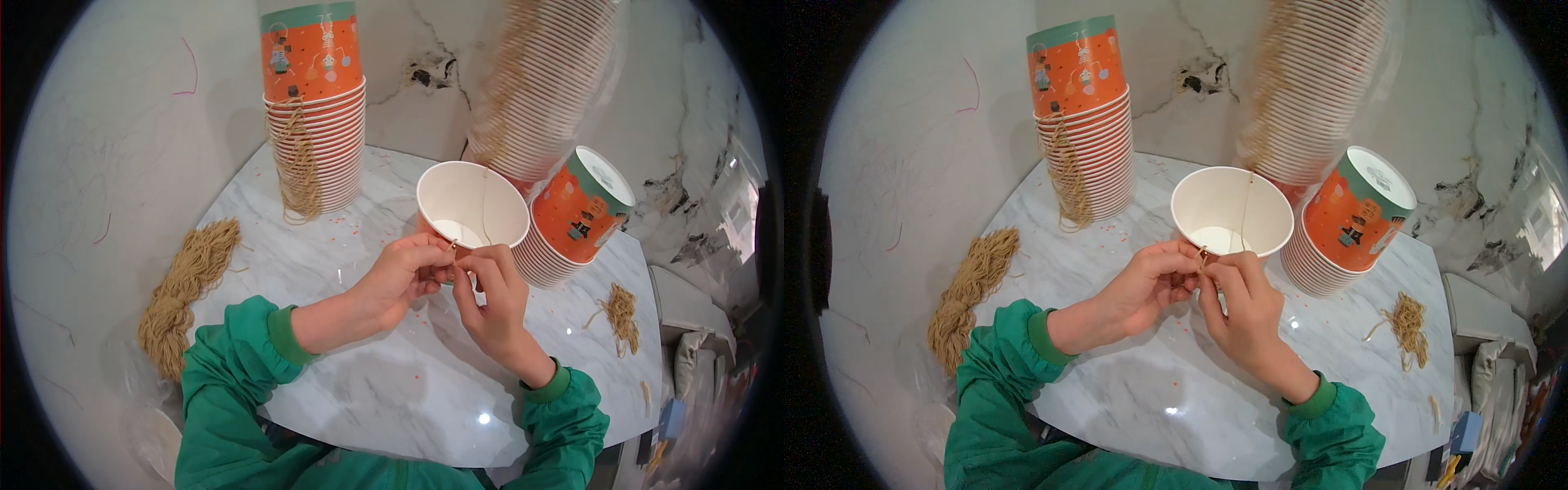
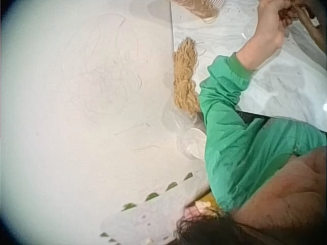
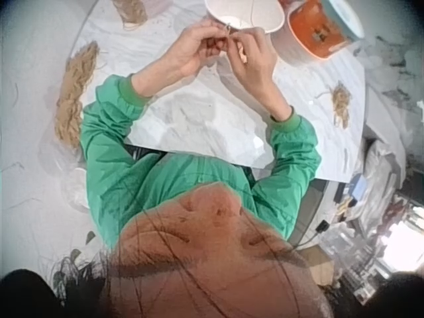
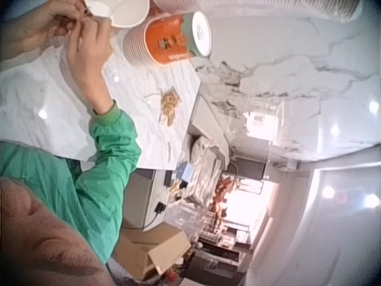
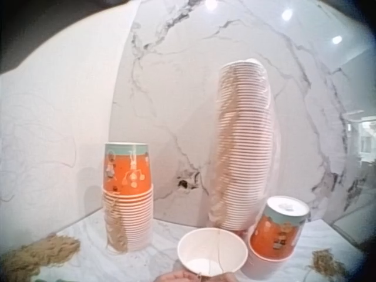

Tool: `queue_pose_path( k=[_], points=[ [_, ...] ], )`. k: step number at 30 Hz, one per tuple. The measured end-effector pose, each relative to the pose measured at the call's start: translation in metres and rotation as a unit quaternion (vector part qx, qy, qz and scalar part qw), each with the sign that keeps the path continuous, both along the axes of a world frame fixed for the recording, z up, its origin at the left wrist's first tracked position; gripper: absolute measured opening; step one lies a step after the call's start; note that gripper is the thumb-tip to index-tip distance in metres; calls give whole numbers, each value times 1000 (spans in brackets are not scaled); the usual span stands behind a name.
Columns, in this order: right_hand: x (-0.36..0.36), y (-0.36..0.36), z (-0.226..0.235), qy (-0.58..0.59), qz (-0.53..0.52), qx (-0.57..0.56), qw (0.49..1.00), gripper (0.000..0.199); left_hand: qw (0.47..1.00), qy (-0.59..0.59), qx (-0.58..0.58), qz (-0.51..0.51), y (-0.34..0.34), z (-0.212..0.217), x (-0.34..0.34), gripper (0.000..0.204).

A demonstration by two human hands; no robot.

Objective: Threading a string handle through pre-punched holes in a paper bucket and tying knots to secure it.

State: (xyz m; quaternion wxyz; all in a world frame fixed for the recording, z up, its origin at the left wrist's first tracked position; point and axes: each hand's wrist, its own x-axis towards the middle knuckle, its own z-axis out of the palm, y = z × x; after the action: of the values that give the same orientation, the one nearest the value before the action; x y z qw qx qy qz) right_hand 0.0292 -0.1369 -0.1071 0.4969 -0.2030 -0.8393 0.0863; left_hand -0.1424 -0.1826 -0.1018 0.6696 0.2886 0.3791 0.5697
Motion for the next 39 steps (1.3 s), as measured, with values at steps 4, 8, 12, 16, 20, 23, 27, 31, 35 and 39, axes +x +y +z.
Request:
queue_pose_path(
  k=[4,8,12,16,20,23,27,31,35,39],
  points=[
    [4,2,-9,-18,-2,62,998,21,1000,0,-7,-20,0,1,-1,5],
    [2,4,-8,-29,22,102,994,24,1000,20,0,-19,1,-1,2,8],
    [2,6,-11,-23,25,135,990,28,998,58,13,-29,2,-2,0,9],
    [4,8,-10,-27,40,185,982,32,998,68,1,-15,0,4,2,8],
    [4,7,-11,-45,43,218,974,33,995,93,22,-10,-1,1,1,6],
    [3,6,-9,-40,44,223,973,31,994,105,43,-3,-1,2,0,6],
    [4,5,-6,-36,53,187,980,29,988,144,59,23,-3,8,0,5],
    [-1,3,11,-2,22,97,995,24,973,191,114,60,-9,10,-3,5],
    [-11,8,17,-3,-9,69,998,18,891,374,220,132,-12,7,-5,7],
    [-19,11,19,-8,-17,79,997,17,745,513,360,229,-10,3,-6,10]
  ],
)
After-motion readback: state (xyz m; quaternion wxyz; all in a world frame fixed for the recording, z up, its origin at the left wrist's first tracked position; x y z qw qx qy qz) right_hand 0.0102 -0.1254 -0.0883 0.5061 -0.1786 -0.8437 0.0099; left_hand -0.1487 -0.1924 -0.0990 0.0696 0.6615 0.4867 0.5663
